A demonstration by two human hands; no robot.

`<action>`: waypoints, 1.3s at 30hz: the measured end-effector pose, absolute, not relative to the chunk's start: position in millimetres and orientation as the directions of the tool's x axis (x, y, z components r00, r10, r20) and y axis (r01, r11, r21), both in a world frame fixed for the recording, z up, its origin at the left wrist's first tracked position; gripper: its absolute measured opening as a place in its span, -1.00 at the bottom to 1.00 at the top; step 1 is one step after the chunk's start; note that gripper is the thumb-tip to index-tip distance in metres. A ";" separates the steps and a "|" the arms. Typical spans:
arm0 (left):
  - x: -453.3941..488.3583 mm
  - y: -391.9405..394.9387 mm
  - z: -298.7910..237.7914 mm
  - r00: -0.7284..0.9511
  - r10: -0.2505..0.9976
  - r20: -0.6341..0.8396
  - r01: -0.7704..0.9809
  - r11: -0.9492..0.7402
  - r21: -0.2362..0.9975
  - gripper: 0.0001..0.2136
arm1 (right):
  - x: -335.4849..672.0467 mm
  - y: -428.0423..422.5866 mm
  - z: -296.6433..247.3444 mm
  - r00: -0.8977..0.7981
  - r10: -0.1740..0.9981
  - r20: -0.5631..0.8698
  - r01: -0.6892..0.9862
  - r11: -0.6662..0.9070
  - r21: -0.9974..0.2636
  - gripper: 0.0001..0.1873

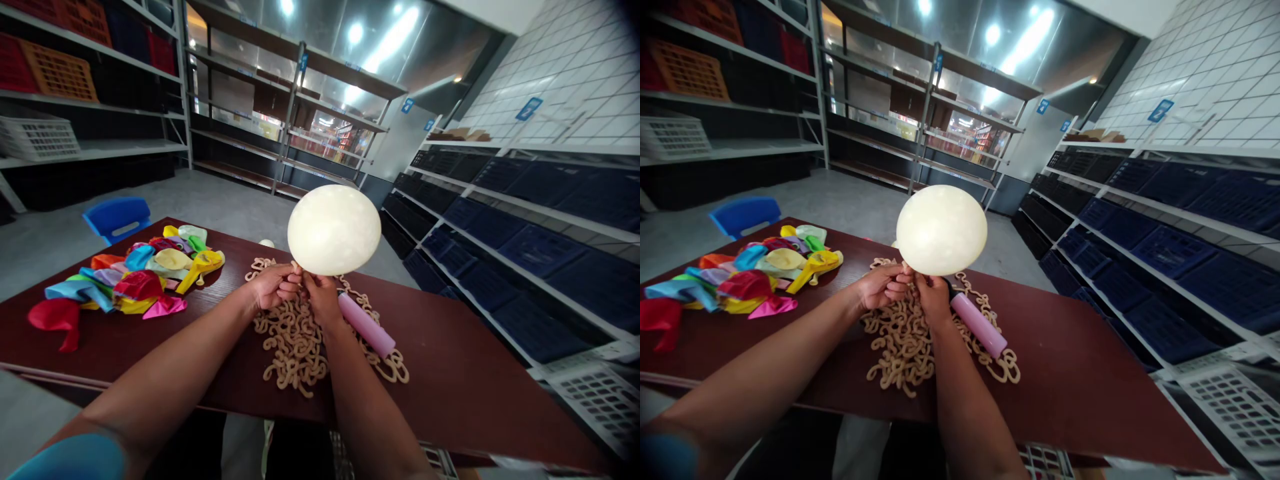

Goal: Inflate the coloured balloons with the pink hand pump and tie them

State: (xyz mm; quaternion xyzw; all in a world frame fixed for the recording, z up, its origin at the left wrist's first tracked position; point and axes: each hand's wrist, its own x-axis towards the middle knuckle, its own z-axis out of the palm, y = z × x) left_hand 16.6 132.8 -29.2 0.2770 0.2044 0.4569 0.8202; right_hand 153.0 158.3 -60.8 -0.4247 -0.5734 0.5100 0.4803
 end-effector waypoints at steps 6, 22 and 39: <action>16.9 142.7 -44.2 0.145 0.980 -0.140 -0.339 0.182 0.923 -0.88 | 157.1 154.9 -55.5 -0.191 0.974 0.124 0.040 0.134 -0.990 -0.72; 28.8 145.9 -57.9 -0.063 0.933 0.354 0.497 -0.278 0.822 -0.71 | 162.6 145.9 -43.0 -0.278 0.823 0.496 0.167 0.550 -0.819 -0.83; 34.4 139.7 -58.3 0.009 0.929 0.369 0.645 -0.287 0.708 -0.73 | 162.8 150.4 -45.1 -0.215 0.957 0.195 0.099 0.220 -0.970 -0.81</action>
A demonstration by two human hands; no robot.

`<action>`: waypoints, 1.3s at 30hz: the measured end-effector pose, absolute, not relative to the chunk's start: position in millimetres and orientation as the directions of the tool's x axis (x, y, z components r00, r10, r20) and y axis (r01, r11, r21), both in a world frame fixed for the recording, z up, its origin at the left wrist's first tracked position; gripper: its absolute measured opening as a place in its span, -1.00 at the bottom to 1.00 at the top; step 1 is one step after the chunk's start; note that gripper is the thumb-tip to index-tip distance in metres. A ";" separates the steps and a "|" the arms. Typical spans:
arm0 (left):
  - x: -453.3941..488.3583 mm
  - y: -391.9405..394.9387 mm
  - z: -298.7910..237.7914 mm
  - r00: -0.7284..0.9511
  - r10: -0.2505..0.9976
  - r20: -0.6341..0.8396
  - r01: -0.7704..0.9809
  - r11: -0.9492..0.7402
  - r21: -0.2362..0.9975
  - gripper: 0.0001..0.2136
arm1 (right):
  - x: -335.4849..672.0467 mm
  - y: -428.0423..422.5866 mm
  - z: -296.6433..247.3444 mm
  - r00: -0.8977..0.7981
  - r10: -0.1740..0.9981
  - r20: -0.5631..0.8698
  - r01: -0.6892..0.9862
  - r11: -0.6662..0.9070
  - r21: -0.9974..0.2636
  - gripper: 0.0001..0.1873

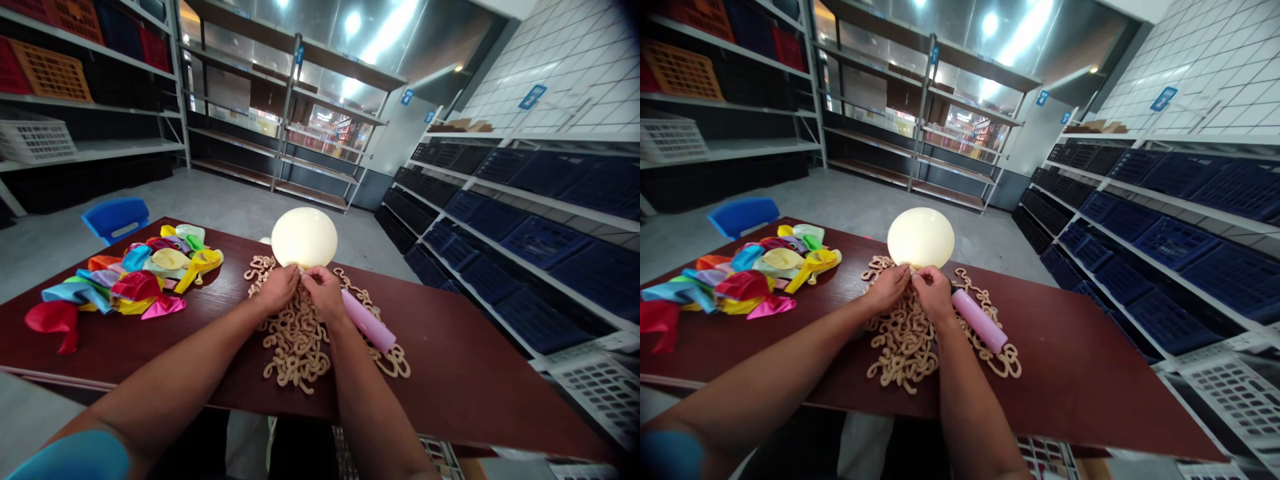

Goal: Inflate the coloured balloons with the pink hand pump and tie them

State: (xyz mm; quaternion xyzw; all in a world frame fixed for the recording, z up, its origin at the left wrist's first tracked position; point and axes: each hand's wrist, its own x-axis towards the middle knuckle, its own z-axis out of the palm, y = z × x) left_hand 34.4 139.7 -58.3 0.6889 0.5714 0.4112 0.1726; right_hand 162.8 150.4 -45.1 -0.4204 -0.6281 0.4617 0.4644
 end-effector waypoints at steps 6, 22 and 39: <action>40.3 137.3 -54.9 0.026 0.934 0.356 0.467 -0.326 0.822 -0.69 | 160.2 151.1 -51.8 0.001 0.848 0.530 0.470 0.468 -0.749 -0.88; 32.5 144.7 -58.9 -0.001 0.950 0.311 0.435 -0.279 0.856 -0.68 | 165.0 153.0 -49.1 -0.159 0.903 0.400 0.211 0.426 -0.879 -0.77; 32.4 141.2 -55.6 0.030 0.941 0.336 0.410 -0.318 0.855 -0.67 | 162.8 154.6 -56.7 -0.114 0.897 0.427 0.281 0.442 -0.852 -0.77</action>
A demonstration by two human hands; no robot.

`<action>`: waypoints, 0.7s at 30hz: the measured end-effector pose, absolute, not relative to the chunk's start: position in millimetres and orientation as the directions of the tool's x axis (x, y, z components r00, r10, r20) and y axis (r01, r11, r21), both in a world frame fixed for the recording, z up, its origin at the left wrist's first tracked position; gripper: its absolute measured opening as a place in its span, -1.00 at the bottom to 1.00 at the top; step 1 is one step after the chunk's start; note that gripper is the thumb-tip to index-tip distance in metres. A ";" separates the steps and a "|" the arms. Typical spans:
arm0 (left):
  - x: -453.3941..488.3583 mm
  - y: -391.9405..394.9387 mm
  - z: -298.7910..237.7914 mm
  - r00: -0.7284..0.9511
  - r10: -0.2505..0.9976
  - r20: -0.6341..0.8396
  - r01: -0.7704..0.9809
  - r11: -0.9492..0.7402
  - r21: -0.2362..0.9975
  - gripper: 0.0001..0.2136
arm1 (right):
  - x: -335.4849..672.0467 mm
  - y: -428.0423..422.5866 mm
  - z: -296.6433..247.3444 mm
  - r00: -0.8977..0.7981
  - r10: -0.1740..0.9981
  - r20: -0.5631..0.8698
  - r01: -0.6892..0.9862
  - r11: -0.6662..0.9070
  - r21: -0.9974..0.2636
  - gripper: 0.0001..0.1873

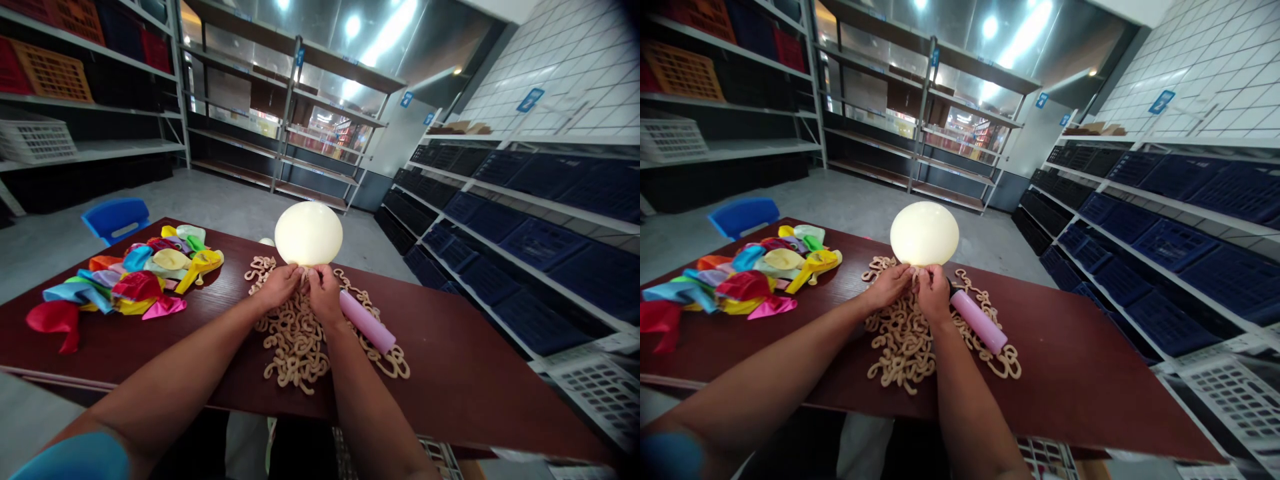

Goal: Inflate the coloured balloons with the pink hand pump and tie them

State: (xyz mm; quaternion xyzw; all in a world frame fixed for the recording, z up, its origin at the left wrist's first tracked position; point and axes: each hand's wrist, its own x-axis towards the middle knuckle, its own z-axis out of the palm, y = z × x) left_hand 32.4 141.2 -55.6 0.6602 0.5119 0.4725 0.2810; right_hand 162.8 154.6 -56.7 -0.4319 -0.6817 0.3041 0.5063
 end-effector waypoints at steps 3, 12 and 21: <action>34.2 140.5 -54.2 0.044 0.950 0.309 0.386 -0.301 0.872 -0.67 | 162.5 157.1 -60.7 -0.026 0.897 0.440 0.267 0.431 -0.862 -0.76; 46.2 128.4 -44.2 0.168 0.972 0.164 0.385 -0.218 0.897 -0.64 | 167.8 168.0 -61.0 0.190 0.849 0.494 0.420 0.385 -0.822 -0.81; 48.5 121.8 -40.3 0.357 0.927 -0.116 -0.221 0.205 0.954 -0.69 | 167.5 167.6 -66.4 0.144 0.855 0.499 0.392 0.413 -0.822 -0.79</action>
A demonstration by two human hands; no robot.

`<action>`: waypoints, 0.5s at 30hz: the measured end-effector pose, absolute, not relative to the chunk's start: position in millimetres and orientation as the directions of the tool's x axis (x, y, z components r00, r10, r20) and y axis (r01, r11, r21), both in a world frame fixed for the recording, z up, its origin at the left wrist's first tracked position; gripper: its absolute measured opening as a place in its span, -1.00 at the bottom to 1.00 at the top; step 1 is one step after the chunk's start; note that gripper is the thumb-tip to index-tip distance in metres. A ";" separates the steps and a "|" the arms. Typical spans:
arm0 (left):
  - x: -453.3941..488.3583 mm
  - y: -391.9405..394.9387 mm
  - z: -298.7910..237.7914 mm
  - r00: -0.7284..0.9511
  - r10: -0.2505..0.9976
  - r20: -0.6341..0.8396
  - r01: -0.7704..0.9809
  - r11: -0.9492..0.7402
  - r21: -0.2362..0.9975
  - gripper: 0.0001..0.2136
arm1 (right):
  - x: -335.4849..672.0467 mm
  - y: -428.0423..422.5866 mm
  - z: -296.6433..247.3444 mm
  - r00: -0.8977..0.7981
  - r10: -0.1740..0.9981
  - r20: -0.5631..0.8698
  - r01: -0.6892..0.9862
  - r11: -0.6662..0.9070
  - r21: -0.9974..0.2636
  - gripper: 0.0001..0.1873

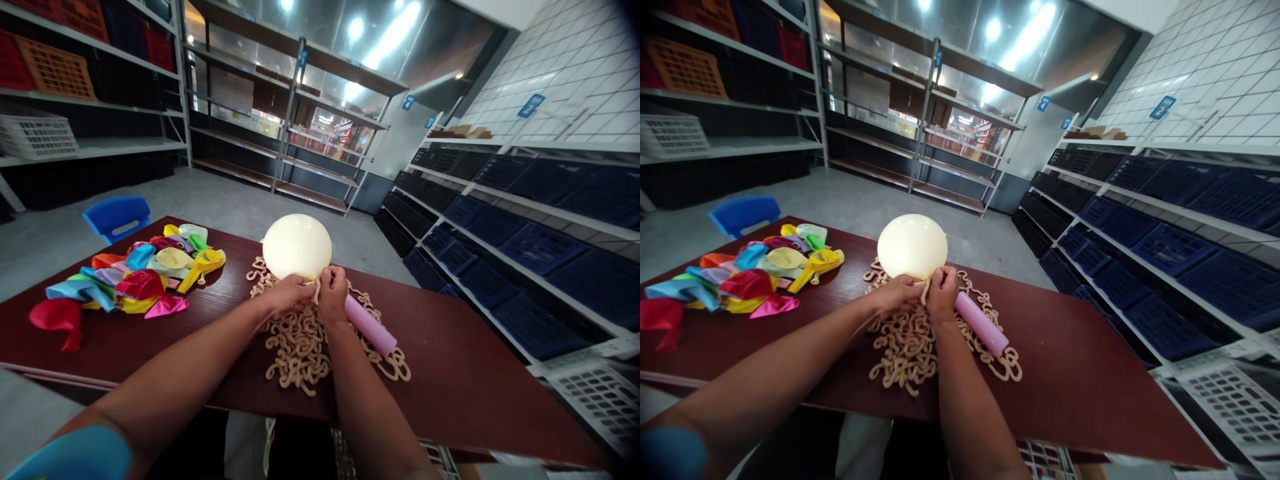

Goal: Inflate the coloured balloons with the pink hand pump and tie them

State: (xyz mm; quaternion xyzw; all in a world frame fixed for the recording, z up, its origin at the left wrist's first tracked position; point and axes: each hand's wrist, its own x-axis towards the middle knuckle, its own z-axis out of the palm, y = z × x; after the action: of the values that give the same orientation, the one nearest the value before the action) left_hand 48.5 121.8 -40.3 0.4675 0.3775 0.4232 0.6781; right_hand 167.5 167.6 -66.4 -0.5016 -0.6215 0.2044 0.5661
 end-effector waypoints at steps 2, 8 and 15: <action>51.0 120.6 -40.8 0.354 0.925 -0.140 -0.243 0.235 0.941 -0.71 | 169.0 167.9 -65.5 0.147 0.850 0.506 0.395 0.419 -0.818 -0.79; 59.2 111.4 -37.6 0.379 0.924 -0.045 -0.079 0.081 0.994 -0.81 | 175.2 175.9 -65.9 0.199 0.862 0.466 0.333 0.388 -0.860 -0.79; 48.2 127.0 -50.4 0.042 0.999 -0.011 0.149 0.004 0.989 -0.70 | 171.4 173.2 -65.2 0.163 0.848 0.504 0.263 0.455 -0.851 -0.80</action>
State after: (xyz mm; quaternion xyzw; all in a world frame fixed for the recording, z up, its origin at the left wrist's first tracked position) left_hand 48.2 127.0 -50.4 0.5447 0.5270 0.4485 0.4737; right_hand 171.4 173.2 -65.2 -0.4630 -0.6002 0.2412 0.6060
